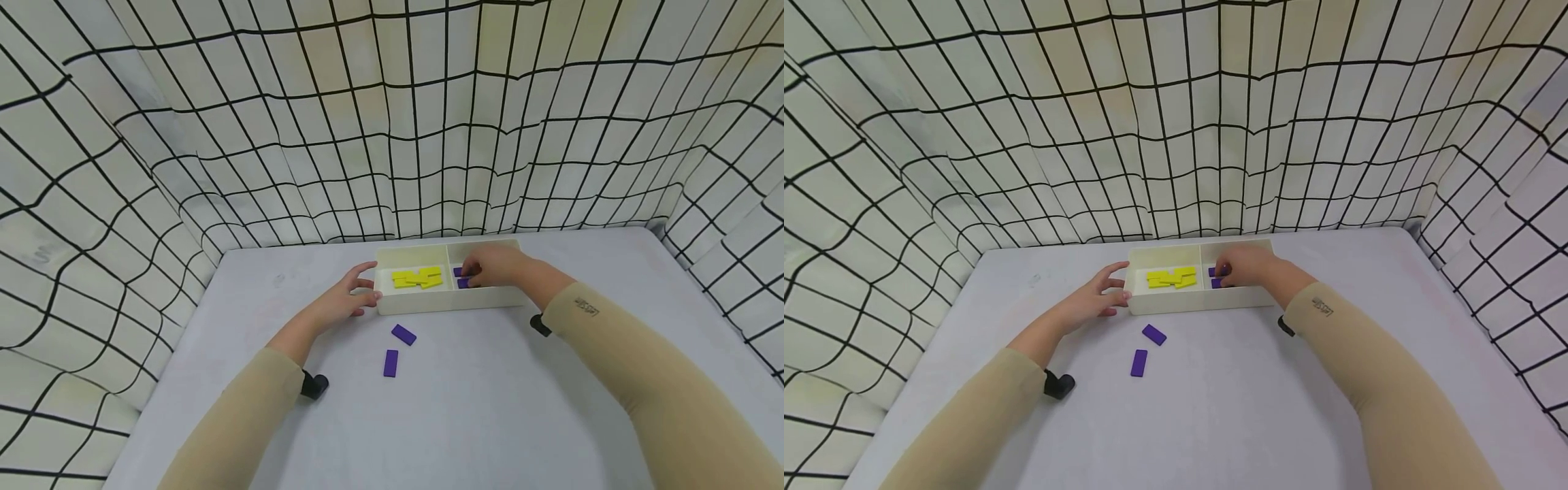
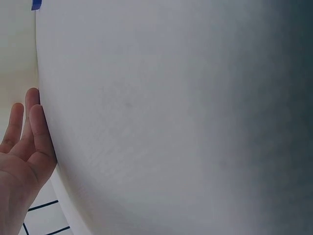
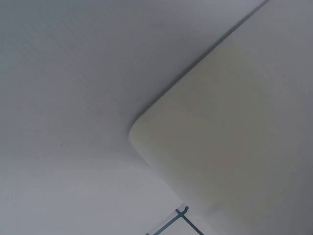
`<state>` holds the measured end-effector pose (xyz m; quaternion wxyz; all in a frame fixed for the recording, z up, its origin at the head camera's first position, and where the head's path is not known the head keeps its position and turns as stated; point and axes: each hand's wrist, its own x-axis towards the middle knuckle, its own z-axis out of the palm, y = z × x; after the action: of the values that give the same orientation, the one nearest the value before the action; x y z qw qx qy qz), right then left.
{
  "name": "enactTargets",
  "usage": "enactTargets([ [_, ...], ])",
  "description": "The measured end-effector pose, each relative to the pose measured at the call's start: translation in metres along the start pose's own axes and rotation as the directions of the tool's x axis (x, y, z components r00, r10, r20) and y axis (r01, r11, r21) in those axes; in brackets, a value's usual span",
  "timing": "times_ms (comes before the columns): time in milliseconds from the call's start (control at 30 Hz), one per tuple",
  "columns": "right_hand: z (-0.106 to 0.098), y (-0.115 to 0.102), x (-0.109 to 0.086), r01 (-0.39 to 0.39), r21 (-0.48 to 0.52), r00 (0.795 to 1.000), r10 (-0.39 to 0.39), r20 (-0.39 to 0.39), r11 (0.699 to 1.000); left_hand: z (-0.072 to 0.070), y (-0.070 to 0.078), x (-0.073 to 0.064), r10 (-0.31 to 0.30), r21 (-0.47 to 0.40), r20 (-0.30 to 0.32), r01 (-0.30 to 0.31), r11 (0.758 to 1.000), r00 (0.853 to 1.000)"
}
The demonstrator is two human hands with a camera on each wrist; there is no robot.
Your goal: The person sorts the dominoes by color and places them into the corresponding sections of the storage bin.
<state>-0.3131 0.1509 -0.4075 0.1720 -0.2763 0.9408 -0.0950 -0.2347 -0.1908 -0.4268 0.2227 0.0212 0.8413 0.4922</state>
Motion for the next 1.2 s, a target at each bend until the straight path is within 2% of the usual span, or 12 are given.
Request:
enactTargets([
  [233, -0.005, 0.004, -0.004, -0.003, 0.025, 0.999, 0.004, -0.043, 1.000, 0.000, 0.000, 0.001, -0.001, 0.006, 0.000, 0.001, 1.000, 1.000],
  [867, -0.023, -0.003, -0.034, 0.010, 0.199, 0.994, 0.013, -0.111, 0.980, 0.000, 0.003, 0.000, -0.006, 0.014, 0.000, 0.006, 1.000, 1.000],
  [1200, -0.024, -0.010, -0.050, 0.029, 0.208, 0.991, -0.001, -0.132, 0.978, 0.001, 0.002, -0.001, -0.007, 0.014, 0.000, 0.007, 1.000, 1.000],
])
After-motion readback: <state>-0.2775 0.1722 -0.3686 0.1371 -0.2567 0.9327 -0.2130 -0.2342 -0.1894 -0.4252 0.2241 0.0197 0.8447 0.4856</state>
